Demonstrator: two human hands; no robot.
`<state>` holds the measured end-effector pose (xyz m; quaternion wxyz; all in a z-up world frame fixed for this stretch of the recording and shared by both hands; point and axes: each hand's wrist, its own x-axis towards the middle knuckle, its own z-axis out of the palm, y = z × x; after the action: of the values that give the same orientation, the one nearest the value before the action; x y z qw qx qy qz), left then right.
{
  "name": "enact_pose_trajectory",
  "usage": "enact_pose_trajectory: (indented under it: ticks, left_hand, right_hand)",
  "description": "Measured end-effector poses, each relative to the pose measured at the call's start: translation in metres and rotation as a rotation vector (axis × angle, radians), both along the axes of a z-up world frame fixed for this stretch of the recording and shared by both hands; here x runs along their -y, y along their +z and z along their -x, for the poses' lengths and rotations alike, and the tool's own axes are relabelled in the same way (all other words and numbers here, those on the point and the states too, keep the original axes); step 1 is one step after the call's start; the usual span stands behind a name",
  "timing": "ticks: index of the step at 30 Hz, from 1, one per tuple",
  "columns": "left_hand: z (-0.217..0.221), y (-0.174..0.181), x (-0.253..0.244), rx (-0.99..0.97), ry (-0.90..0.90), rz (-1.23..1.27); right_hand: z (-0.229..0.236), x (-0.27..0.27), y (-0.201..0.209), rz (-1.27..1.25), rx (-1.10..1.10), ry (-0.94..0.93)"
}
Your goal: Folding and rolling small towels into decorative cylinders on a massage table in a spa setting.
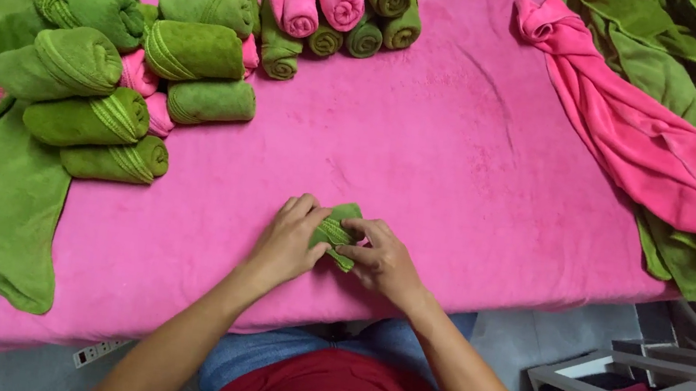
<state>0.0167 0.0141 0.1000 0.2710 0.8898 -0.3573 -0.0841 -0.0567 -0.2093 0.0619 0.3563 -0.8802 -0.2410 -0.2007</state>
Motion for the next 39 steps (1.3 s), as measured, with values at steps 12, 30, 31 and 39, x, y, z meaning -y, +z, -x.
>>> enact_pose_trajectory:
  ticks: [12,30,31,39]
  left_hand:
    - [0.04,-0.004,0.011,0.11,0.16,-0.078]
    - [0.039,-0.019,0.012,0.057,0.274,0.129]
    - [0.036,-0.018,0.012,0.056,0.279,0.129]
    - [0.026,-0.025,0.011,-0.141,0.366,0.266]
  right_hand:
    - [0.009,-0.001,0.009,0.004,-0.043,0.082]
    - [0.006,-0.012,-0.042,-0.181,-0.007,-0.183]
    - [0.006,-0.019,-0.036,-0.18,-0.008,-0.178]
    - [0.009,-0.054,-0.041,-0.051,0.193,-0.355]
